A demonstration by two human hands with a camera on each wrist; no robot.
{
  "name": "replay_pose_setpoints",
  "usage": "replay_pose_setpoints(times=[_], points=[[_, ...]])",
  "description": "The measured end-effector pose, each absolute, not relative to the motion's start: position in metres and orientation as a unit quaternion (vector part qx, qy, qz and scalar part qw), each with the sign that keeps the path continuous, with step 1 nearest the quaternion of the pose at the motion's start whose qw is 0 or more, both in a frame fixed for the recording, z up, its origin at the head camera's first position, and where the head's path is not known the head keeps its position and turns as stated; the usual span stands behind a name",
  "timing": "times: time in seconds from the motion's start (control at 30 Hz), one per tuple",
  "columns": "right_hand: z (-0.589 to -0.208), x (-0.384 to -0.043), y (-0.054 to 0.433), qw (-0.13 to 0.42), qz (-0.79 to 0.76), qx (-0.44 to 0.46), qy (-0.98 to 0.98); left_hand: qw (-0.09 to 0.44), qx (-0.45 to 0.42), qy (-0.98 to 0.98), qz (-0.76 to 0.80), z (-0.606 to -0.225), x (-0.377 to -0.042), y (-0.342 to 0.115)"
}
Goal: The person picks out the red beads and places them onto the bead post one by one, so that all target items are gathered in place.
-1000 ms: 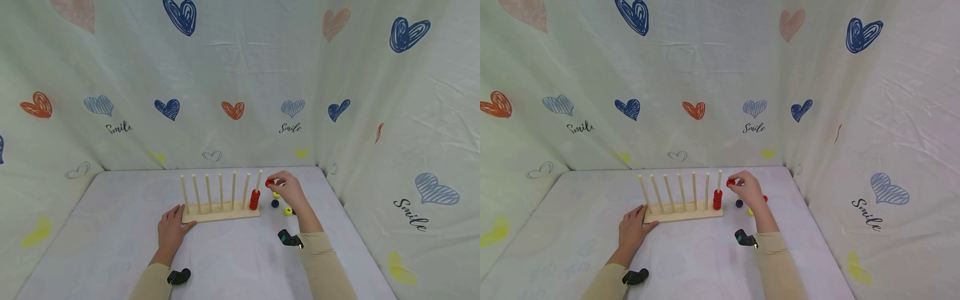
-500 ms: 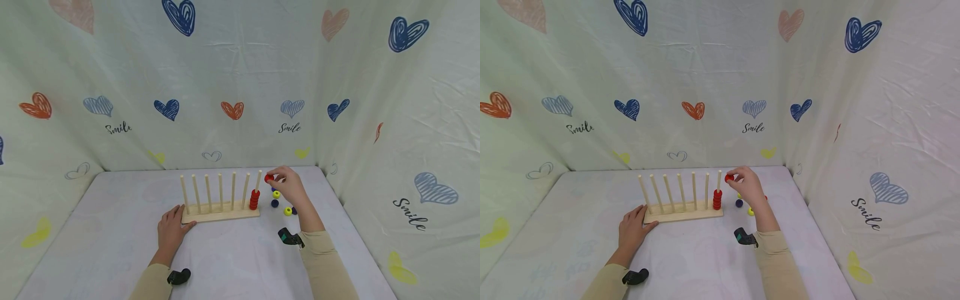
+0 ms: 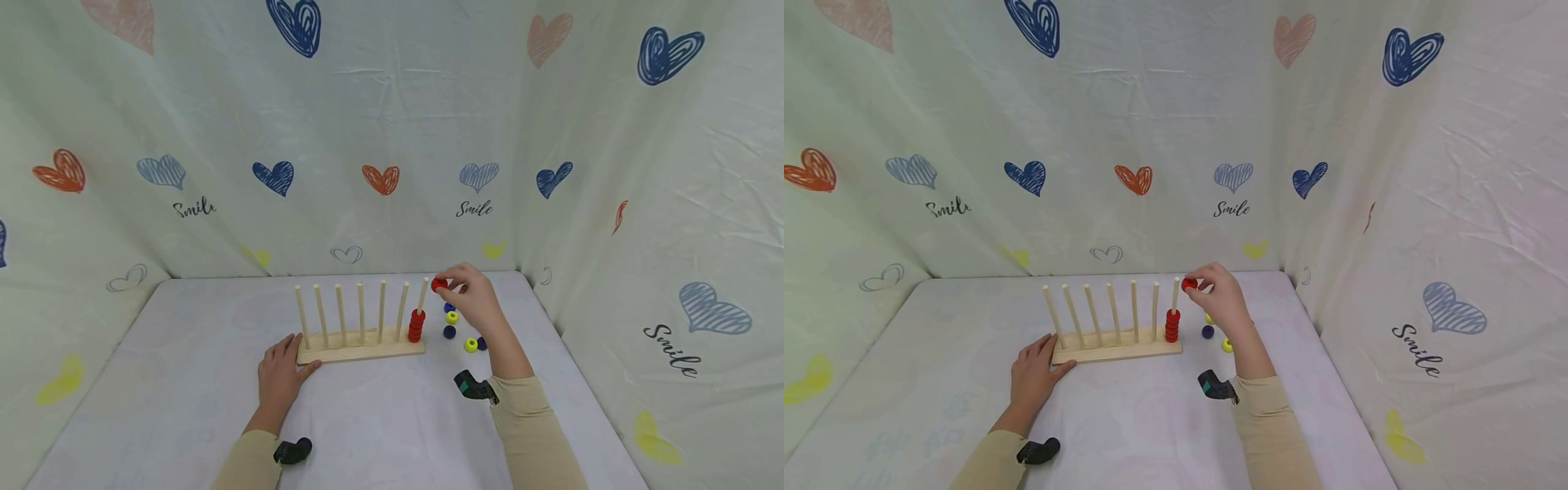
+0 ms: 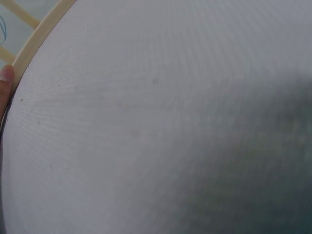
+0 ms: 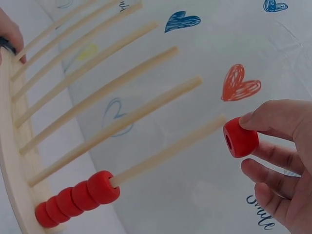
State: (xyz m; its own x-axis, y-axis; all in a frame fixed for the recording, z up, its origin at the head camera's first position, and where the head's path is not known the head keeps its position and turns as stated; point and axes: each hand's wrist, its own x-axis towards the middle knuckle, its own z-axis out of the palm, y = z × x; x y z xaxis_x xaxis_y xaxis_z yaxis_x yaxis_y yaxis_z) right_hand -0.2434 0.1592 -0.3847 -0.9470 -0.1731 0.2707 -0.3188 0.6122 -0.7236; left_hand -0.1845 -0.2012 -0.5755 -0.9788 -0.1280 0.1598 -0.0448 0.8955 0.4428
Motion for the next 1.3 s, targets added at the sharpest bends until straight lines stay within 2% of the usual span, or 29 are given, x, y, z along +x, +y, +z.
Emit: replay_pose_setpoints(times=[0.63, 1.3], points=[[-0.381, -0.247, 0.151, 0.118, 0.455, 0.173, -0.865, 0.084, 0.05, -0.97, -0.223, -0.578, -0.186, -0.202], [-0.378, -0.255, 0.142, 0.095, 0.509, 0.187, -0.835, 0.093, 0.045, -0.97, -0.22, -0.578, -0.186, -0.203]])
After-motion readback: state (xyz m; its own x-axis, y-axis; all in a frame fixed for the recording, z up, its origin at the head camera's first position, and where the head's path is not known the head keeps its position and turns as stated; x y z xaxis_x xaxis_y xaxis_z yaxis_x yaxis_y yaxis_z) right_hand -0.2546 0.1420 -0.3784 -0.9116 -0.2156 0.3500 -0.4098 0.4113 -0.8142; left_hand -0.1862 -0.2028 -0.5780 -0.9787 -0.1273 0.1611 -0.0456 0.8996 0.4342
